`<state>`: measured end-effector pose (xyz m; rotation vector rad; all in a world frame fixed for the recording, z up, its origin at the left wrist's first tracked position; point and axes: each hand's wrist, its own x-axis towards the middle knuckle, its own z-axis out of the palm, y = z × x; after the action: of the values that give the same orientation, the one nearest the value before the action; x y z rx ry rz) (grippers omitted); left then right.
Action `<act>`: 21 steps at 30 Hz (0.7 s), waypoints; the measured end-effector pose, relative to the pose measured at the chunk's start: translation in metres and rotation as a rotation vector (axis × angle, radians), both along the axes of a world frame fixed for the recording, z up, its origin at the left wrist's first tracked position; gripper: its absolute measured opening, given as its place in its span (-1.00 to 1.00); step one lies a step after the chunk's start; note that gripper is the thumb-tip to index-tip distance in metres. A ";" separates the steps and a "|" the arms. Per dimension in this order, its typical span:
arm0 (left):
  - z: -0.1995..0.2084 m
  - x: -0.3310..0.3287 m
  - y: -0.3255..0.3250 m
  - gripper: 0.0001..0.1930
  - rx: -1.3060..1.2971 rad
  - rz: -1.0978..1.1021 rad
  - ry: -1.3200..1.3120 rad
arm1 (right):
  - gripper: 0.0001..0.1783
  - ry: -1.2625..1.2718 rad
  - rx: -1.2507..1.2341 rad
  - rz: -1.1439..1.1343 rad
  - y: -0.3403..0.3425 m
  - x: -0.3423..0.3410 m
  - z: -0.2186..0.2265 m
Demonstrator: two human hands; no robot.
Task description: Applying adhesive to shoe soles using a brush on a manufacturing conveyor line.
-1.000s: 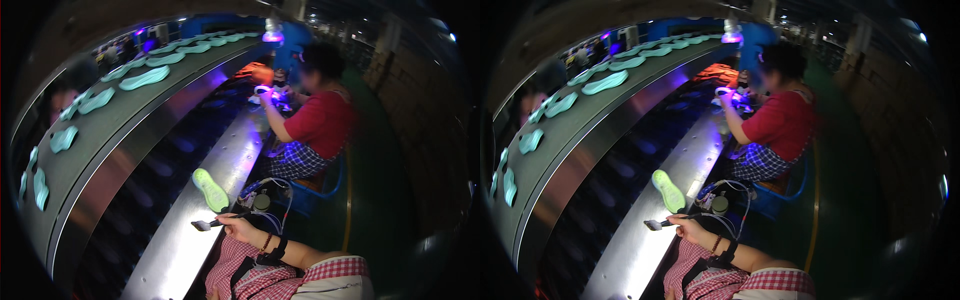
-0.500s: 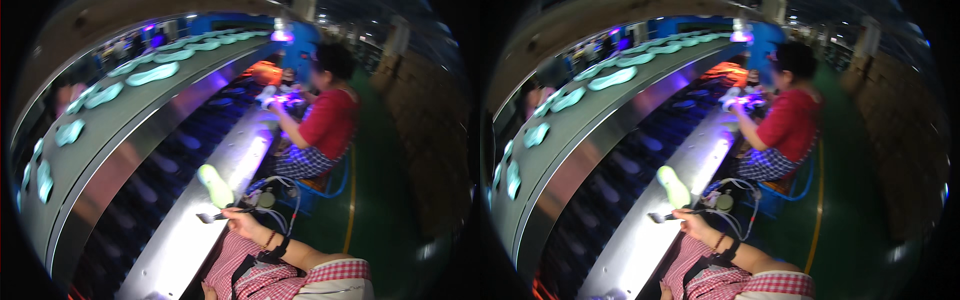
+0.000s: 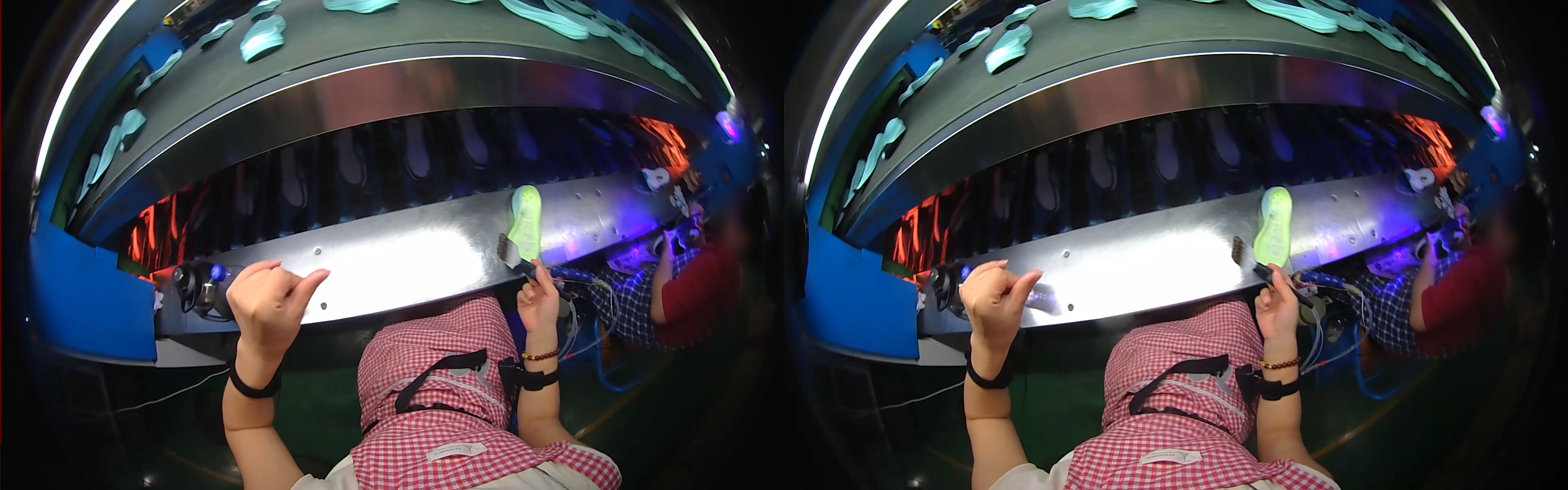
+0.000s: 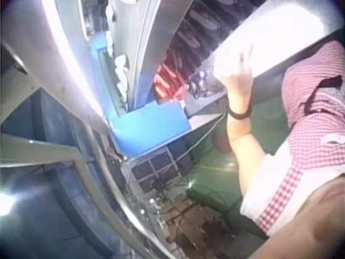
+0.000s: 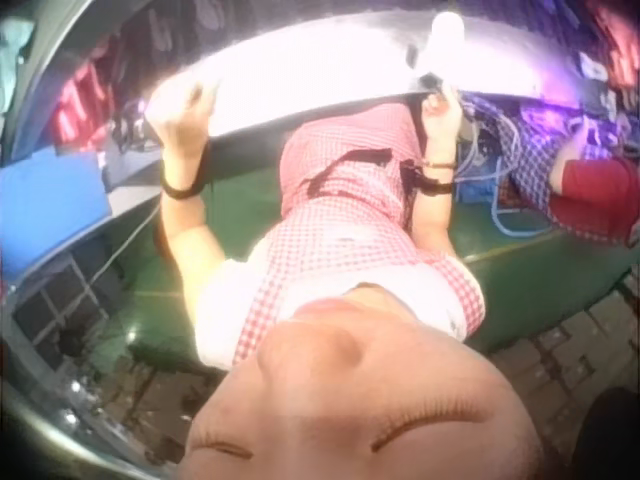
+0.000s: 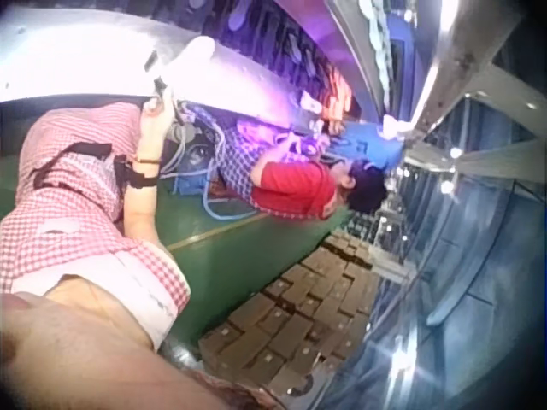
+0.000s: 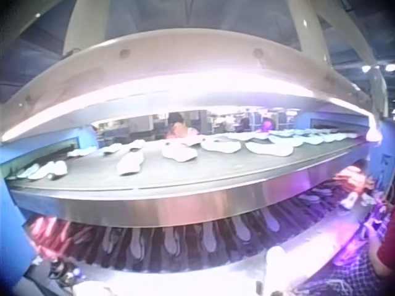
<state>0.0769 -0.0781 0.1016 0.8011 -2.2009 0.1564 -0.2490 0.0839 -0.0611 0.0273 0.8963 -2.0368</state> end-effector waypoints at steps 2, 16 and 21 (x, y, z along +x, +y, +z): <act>0.010 -0.007 0.001 -0.64 -0.082 -0.109 0.021 | -0.76 0.004 0.036 0.003 -0.003 0.003 -0.004; 0.017 -0.023 -0.004 -0.77 0.195 -0.194 0.039 | -0.78 -0.011 0.092 -0.048 0.005 -0.001 -0.005; 0.016 -0.027 -0.009 -0.75 0.555 -0.331 0.268 | -0.79 -0.020 0.072 -0.029 0.003 0.001 -0.007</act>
<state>0.0496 -0.0867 0.1180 0.6790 -2.0968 -0.7110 -0.2482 0.0873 -0.0681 0.1005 0.9607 -2.0266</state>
